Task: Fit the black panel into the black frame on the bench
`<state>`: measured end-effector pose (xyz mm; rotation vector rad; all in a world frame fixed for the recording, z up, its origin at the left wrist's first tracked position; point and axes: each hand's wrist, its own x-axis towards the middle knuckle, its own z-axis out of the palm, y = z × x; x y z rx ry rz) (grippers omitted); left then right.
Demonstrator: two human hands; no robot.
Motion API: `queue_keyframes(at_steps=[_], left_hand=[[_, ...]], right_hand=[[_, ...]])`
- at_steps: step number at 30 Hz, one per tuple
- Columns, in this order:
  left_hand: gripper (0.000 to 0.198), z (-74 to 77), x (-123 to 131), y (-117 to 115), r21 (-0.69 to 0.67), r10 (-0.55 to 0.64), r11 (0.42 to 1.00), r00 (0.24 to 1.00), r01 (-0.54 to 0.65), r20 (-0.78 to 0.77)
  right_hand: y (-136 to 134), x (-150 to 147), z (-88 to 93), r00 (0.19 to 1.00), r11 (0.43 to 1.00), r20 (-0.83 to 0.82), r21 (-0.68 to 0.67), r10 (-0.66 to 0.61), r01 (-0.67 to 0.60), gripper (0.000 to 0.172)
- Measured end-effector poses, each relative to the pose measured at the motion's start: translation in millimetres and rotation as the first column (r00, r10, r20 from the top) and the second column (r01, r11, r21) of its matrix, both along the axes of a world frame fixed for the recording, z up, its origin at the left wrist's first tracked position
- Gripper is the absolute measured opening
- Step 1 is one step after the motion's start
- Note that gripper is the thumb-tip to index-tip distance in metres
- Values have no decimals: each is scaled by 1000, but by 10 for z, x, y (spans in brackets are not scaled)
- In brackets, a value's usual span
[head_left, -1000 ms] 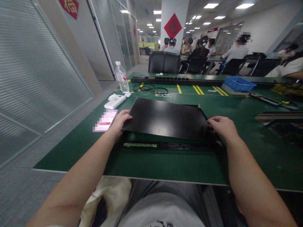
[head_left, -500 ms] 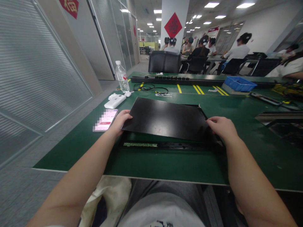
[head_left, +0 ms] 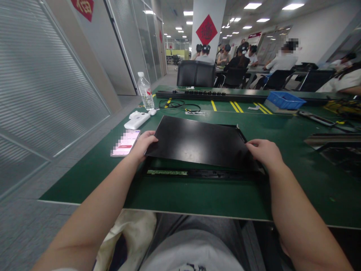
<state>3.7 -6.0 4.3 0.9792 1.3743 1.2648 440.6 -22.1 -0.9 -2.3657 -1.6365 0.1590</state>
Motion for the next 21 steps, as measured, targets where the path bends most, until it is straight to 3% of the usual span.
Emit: queue_keyframes(at_steps=[21], left_hand=[[42, 42, 47, -28, -23, 26, 999, 999, -27, -32]], right_hand=[[31, 75, -52, 985, 998, -170, 24, -45, 49, 33]])
